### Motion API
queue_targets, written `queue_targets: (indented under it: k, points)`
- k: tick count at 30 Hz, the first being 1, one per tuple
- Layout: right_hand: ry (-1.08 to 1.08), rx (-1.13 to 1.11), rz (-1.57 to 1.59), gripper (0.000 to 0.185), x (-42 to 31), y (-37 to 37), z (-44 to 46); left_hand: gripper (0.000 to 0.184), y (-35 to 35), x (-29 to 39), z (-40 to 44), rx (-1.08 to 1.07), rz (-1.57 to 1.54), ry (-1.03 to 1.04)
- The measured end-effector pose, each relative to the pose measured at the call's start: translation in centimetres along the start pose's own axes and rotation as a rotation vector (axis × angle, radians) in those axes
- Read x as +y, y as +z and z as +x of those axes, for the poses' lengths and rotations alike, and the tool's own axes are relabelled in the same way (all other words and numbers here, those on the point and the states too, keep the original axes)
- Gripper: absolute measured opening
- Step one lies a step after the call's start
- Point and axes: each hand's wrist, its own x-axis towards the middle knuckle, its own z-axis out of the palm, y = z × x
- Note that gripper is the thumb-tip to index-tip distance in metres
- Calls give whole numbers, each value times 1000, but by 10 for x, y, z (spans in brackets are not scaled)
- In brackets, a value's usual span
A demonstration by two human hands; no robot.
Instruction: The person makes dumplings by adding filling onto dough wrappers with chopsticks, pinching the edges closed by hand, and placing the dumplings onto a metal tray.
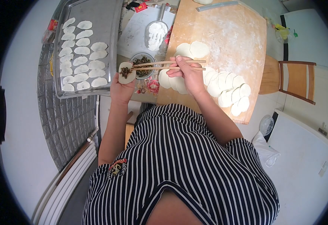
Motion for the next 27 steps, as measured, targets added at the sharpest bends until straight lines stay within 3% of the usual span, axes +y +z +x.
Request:
queue_targets:
  k: [4,7,15,17,18,20,21,22,24,27]
  points:
    - [-45,60,8,36,7,-2,3,49,2,2,0,8,-7,10]
    - [19,112,-104,31,30,-3,20,47,10,-1,-2,138,41,69]
    - [54,111,14,31,57,7,31,53,48,-12,-22,-38,70,-40]
    - [426,-66,-265,25,49,-3,22,54,57,-15,-28,-68,99,-69]
    - [427,-66,-266,25,50,-6,16,56,62,-16,-32,-98,130,-100]
    - [302,-155,-627,22,56,-9,-3,57,74,-20,-39,-113,161,-151]
    - [57,-136,-755,19,58,-7,-12,59,80,-23,-42,-127,191,-204]
    - [58,-131,-754,19,43,-1,-19,59,88,-29,-46,-126,192,-209]
    - [-902,-297,-1073,30,-7,19,-29,60,102,-42,-54,-97,122,-253]
    - [-1052,-361,-1077,32,-22,23,-28,57,114,-57,-66,-107,139,-338]
